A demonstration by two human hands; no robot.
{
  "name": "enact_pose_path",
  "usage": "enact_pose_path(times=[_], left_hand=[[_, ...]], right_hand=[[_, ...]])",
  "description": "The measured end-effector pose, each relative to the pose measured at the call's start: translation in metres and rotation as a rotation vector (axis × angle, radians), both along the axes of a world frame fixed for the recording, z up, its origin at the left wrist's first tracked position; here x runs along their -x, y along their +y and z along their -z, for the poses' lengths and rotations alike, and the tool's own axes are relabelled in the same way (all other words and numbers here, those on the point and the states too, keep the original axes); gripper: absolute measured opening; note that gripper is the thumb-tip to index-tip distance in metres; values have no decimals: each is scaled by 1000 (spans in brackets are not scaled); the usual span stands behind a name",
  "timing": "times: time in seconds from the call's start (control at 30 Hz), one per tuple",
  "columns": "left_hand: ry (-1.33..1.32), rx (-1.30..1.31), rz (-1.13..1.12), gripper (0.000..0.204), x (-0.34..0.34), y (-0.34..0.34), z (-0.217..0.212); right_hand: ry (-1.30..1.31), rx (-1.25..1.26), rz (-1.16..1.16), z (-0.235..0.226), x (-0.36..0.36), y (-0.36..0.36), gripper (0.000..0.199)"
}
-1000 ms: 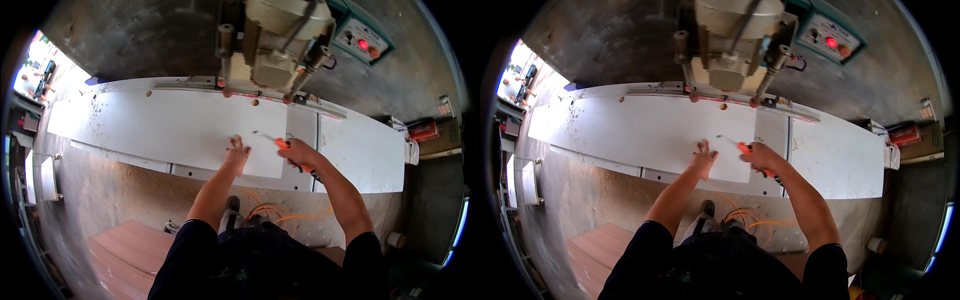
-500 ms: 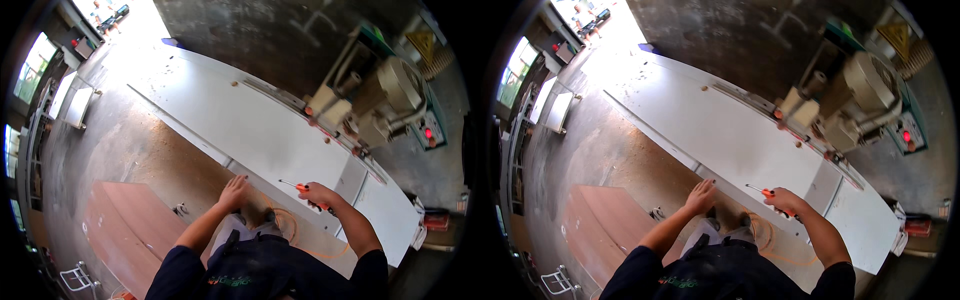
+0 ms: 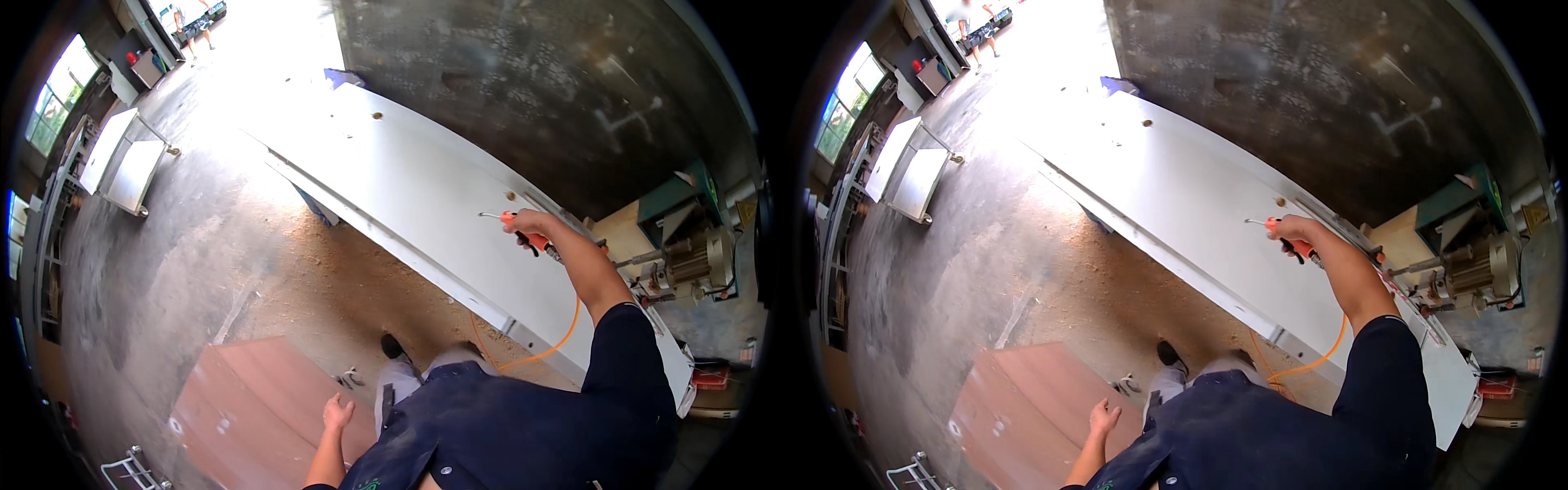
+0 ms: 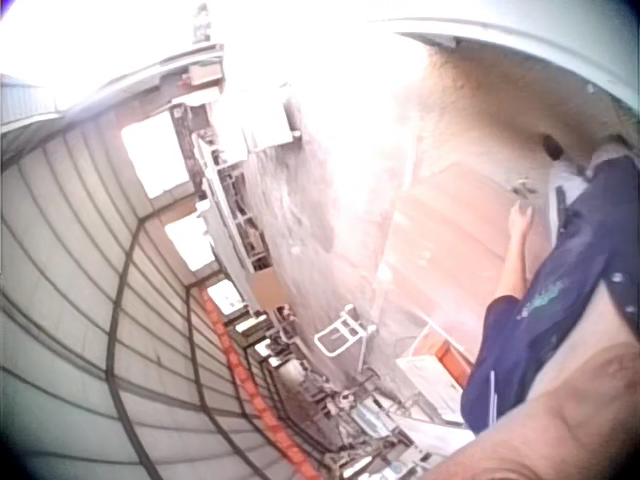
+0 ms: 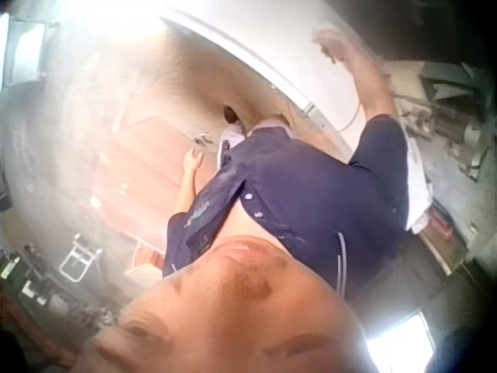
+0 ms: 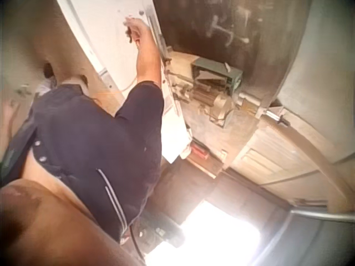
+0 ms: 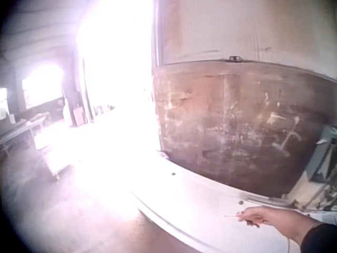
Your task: The person positions a large white board on a drill press and uses a pneumatic air gun to clean the surface. They then operate the drill press to create holes in the board. After drilling, the person moves the board to a workbench and uses a hammer to tap wooden dowels into the drilled holes.
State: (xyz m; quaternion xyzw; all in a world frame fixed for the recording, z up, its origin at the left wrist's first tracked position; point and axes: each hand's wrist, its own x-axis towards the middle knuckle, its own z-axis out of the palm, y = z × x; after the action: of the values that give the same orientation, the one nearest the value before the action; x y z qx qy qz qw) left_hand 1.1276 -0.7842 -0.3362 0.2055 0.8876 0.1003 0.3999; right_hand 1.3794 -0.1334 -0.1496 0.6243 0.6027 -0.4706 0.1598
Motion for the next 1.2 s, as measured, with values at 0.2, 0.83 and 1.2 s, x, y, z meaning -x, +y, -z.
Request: enact_pose_path(times=[0.2, 0.83, 1.2], left_hand=[[26, -124, -321, 70, 170, 49, -22], [-45, -205, -306, 63, 726, 276, 2], [-161, -152, -158, 68, 1072, 429, 62]], right_hand=[[134, -197, 148, -3, 176, 72, 29], [69, -85, -113, -18, 729, 287, 29], [199, 37, -135, 15, 1103, 360, 34]])
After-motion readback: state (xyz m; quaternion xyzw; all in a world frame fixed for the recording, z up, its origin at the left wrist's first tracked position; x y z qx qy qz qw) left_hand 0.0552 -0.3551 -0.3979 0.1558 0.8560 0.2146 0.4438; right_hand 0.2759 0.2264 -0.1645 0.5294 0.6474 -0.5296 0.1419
